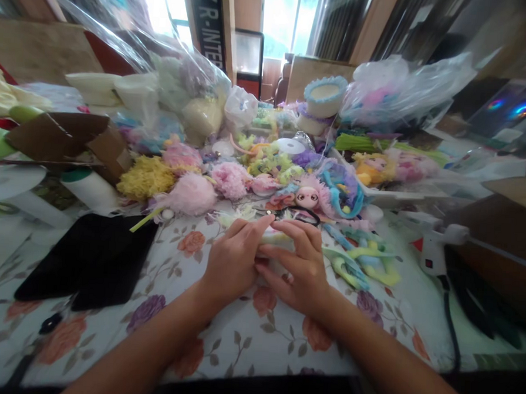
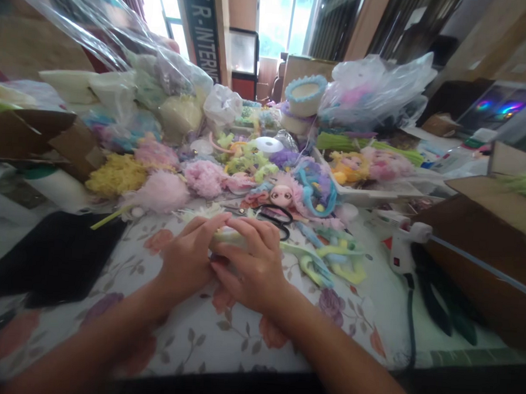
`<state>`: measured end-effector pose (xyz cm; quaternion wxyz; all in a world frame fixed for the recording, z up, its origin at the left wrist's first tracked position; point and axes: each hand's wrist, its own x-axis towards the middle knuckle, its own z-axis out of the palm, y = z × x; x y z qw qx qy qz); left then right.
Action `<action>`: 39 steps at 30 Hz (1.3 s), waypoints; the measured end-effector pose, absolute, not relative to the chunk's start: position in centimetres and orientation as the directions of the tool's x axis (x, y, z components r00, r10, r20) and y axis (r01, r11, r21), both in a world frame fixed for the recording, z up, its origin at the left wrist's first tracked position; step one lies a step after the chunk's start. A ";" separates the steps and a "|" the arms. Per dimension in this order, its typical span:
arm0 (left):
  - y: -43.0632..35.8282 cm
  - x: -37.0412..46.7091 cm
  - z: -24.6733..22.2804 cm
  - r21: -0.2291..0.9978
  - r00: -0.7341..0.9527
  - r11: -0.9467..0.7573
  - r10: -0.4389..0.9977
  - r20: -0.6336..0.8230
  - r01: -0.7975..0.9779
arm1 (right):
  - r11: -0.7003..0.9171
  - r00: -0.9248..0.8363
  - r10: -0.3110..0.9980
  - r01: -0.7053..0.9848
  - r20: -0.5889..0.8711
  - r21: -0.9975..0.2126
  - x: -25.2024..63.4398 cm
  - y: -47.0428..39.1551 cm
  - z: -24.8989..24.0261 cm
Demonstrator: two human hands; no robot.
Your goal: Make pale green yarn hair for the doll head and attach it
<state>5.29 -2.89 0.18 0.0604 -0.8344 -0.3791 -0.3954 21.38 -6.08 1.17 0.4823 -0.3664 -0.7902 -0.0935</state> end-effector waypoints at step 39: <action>-2.7 5.1 0.3 0.391 0.318 -0.639 0.713 0.625 0.662 | 0.643 -0.268 0.585 0.728 0.766 -0.237 22.3 -5.7 0.8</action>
